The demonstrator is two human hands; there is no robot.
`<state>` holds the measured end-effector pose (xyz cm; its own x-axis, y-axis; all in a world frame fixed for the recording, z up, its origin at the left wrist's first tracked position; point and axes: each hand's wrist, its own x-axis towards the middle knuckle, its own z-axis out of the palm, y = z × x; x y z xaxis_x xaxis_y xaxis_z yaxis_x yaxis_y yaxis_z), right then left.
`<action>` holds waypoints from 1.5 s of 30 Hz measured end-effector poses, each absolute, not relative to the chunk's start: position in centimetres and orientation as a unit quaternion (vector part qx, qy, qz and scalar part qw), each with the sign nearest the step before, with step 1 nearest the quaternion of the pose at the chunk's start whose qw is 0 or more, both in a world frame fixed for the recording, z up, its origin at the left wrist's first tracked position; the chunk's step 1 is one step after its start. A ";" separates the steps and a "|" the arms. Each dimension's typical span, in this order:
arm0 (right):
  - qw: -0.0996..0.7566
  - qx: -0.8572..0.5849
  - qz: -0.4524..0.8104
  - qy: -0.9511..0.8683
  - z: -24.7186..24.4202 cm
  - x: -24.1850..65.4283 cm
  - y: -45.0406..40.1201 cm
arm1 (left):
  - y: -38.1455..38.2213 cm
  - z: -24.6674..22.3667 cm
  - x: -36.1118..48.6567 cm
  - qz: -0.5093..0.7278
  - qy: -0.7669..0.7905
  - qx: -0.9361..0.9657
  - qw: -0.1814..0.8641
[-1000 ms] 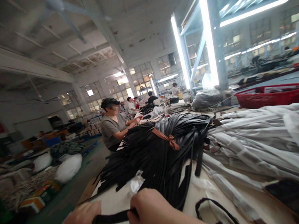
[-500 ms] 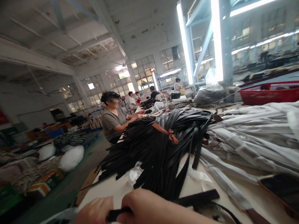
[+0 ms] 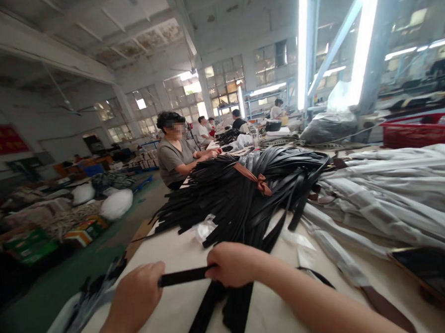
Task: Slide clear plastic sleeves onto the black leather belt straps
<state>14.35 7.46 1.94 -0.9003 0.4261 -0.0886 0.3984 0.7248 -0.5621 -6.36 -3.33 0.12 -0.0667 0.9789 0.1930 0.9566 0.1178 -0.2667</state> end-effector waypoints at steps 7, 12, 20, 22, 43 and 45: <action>0.071 -0.203 0.356 -0.910 0.1 12.4 7.3 | -2.0 0.1 -3.7 0.051 -0.716 -0.689 0.104; -0.023 -0.165 0.485 -0.858 -0.1 14.0 8.9 | -1.4 -0.2 -3.2 0.048 -0.714 -0.692 0.094; 0.049 -0.163 0.464 -0.869 -1.0 12.9 8.6 | -1.2 -1.3 -2.4 0.014 -0.727 -0.685 0.047; 0.078 -0.183 0.494 -0.846 -1.5 12.5 7.7 | -1.4 -1.3 -1.7 -0.001 -0.725 -0.689 0.019; 0.076 -0.253 0.588 -0.765 -7.0 12.7 8.6 | -27.3 4.3 -34.5 -0.147 -0.945 -0.292 0.015; 0.087 -0.271 0.583 -0.761 -7.2 12.7 8.6 | -28.1 3.0 -36.7 -0.130 -0.952 -0.278 0.014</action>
